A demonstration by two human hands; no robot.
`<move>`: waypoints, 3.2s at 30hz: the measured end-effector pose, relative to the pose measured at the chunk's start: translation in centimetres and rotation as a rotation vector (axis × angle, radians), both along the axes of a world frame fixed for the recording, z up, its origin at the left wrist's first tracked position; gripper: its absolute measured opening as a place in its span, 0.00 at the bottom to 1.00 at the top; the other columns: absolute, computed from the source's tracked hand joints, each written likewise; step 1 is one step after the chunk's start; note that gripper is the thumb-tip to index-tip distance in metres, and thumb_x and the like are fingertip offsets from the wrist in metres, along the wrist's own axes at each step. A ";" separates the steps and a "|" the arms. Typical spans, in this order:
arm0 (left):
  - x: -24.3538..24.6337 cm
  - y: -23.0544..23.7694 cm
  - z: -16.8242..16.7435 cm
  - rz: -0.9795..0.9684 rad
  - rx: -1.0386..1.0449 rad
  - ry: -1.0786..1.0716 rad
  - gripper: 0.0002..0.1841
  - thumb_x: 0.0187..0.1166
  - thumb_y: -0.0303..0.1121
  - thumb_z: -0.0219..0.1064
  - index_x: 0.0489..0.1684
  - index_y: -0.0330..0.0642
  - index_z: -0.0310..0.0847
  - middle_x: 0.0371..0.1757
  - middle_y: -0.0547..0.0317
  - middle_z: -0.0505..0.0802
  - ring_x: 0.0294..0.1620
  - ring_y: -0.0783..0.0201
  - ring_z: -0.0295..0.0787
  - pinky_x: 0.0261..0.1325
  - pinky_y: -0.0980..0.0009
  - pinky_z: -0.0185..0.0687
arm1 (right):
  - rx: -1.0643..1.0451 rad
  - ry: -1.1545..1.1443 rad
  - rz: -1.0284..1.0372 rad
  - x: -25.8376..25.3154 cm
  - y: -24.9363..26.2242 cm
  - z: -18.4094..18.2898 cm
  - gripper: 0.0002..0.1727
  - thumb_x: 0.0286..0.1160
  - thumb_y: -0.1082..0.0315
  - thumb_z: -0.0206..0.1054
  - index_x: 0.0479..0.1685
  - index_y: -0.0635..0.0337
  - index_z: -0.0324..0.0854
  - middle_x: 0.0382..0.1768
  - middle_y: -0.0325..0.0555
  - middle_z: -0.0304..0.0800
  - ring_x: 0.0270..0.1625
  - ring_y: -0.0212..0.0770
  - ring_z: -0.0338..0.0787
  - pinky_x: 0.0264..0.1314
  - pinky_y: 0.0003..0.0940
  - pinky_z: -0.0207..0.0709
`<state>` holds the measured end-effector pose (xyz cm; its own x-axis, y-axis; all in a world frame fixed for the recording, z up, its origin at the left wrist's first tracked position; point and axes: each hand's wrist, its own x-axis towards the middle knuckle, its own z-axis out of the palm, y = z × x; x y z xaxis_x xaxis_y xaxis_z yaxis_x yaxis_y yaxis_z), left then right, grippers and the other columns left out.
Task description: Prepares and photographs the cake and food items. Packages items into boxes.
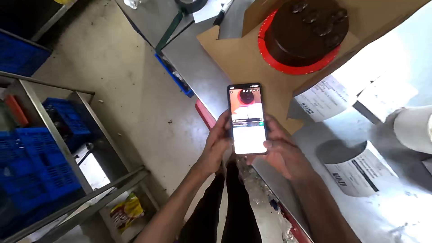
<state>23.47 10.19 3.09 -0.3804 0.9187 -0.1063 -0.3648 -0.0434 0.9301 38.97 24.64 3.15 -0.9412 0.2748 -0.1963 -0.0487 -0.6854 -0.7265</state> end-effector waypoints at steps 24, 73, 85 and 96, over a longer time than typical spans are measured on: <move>1.5 1.4 -0.5 0.179 0.131 -0.035 0.31 0.77 0.44 0.65 0.83 0.53 0.68 0.70 0.62 0.88 0.70 0.65 0.85 0.71 0.63 0.84 | 0.028 0.046 0.038 0.1 0.6 1.4 0.34 0.81 0.75 0.53 0.87 0.47 0.51 0.65 0.54 0.83 0.56 0.50 0.92 0.51 0.48 0.92; 2.0 2.3 0.0 0.153 0.009 0.068 0.38 0.73 0.28 0.66 0.88 0.52 0.57 0.65 0.63 0.91 0.59 0.66 0.92 0.60 0.68 0.91 | 0.132 0.037 -0.011 0.0 0.3 1.1 0.38 0.80 0.78 0.55 0.89 0.54 0.41 0.64 0.54 0.83 0.51 0.47 0.93 0.45 0.43 0.93; 1.3 2.3 -0.5 0.157 0.080 0.025 0.36 0.72 0.31 0.64 0.85 0.43 0.58 0.65 0.59 0.90 0.61 0.65 0.90 0.62 0.67 0.89 | 0.100 0.061 0.007 -0.4 0.3 0.9 0.40 0.78 0.80 0.52 0.89 0.59 0.36 0.69 0.58 0.79 0.55 0.52 0.93 0.45 0.47 0.94; 0.9 1.9 -0.8 0.089 0.033 -0.017 0.35 0.72 0.32 0.62 0.85 0.55 0.62 0.64 0.60 0.89 0.59 0.66 0.90 0.60 0.65 0.89 | 0.088 0.025 -0.014 -0.1 0.1 -0.3 0.38 0.80 0.75 0.56 0.90 0.40 0.50 0.63 0.55 0.84 0.50 0.52 0.94 0.44 0.48 0.93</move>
<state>24.37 12.04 2.32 -0.4587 0.8847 -0.0834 -0.3740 -0.1071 0.9212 38.91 24.78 2.83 -0.9416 0.3030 -0.1472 -0.0765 -0.6179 -0.7825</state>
